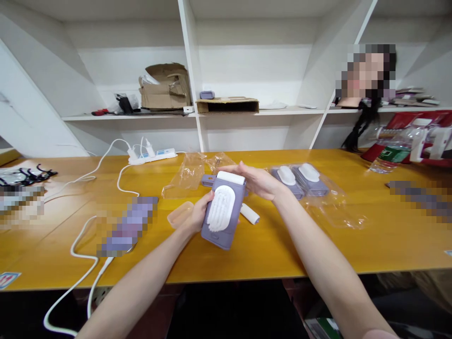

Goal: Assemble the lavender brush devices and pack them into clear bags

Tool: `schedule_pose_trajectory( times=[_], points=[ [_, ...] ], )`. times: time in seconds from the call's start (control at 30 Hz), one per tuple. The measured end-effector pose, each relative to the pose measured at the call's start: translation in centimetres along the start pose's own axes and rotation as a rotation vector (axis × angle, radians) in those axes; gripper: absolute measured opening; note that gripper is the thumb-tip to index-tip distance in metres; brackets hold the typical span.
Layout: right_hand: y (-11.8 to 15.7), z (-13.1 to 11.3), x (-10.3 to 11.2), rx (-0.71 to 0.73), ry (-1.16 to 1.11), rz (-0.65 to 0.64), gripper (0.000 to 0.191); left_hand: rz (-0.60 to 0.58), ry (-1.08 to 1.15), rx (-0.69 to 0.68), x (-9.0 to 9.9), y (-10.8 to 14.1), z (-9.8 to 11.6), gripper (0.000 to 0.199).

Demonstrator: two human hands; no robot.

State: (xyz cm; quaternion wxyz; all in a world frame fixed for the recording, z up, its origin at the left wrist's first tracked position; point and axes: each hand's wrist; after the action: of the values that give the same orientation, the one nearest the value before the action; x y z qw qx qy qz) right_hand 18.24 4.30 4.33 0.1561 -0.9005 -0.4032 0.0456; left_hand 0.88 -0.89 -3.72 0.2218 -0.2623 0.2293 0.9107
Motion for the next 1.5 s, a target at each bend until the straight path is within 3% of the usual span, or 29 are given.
schedule_pose_trajectory(
  times=[0.17, 0.27, 0.33, 0.43, 0.53, 0.77, 0.93, 1.03, 1.1, 1.27, 1.37, 1.5],
  points=[
    [1.2, -0.1, 0.7, 0.12, 0.009, -0.078, 0.041, -0.065, -0.003, -0.005, -0.5, 0.9, 0.7, 0.062],
    [1.7, 0.1, 0.9, 0.15, -0.022, -0.102, 0.043, -0.017, -0.105, 0.018, -0.7, 1.1, 0.6, 0.062],
    [1.8, 0.4, 0.9, 0.164, -0.049, -0.079, 0.044, 0.083, -0.194, -0.105, -0.9, 1.1, 0.4, 0.056],
    [1.6, 1.0, 0.4, 0.166, -0.124, -0.042, 0.048, 0.235, -0.412, -0.404, -1.5, 1.1, 0.2, 0.049],
    [1.4, 1.7, -0.2, 0.164, -0.209, -0.02, 0.05, 0.282, -0.646, -0.524, -2.0, 1.4, 0.1, 0.048],
    [1.0, 3.3, 0.0, 0.231, -0.283, -0.009, 0.044, 0.425, -1.029, -0.527, -2.0, 1.8, -0.1, 0.049],
    [1.0, 3.2, 0.2, 0.276, -0.219, -0.018, 0.036, 0.446, -1.089, -0.546, -2.0, 2.1, -0.2, 0.05],
    [1.0, 2.6, -0.2, 0.23, -0.21, -0.055, 0.036, 0.413, -1.016, -0.546, -1.9, 1.9, -0.1, 0.047],
    [0.8, 2.3, -0.4, 0.212, -0.178, -0.01, 0.037, 0.389, -0.874, -0.53, -1.9, 1.5, 0.1, 0.047],
    [0.4, 2.9, 0.2, 0.075, 0.006, 0.366, 0.043, 0.381, -0.245, -0.346, -1.7, 0.1, 0.6, 0.05],
    [1.0, 4.0, 1.2, -0.035, 0.229, 0.522, 0.034, 0.364, 0.096, -0.176, -1.6, -0.1, 1.2, 0.047],
    [2.1, 5.3, 2.1, -0.01, 0.63, 0.44, 0.02, 0.301, 0.242, -0.166, -1.5, 0.1, 1.8, 0.052]
  ],
)
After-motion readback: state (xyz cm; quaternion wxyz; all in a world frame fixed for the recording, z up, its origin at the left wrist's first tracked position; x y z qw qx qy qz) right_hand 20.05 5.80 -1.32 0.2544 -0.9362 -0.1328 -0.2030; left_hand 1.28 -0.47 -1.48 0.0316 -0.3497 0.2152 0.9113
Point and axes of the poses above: each hand's wrist, its own y-axis away from the middle knuckle, its own x-axis out of the back of the hand, z = x × y, and after that the axes turned 15 degrees about x, right-handed
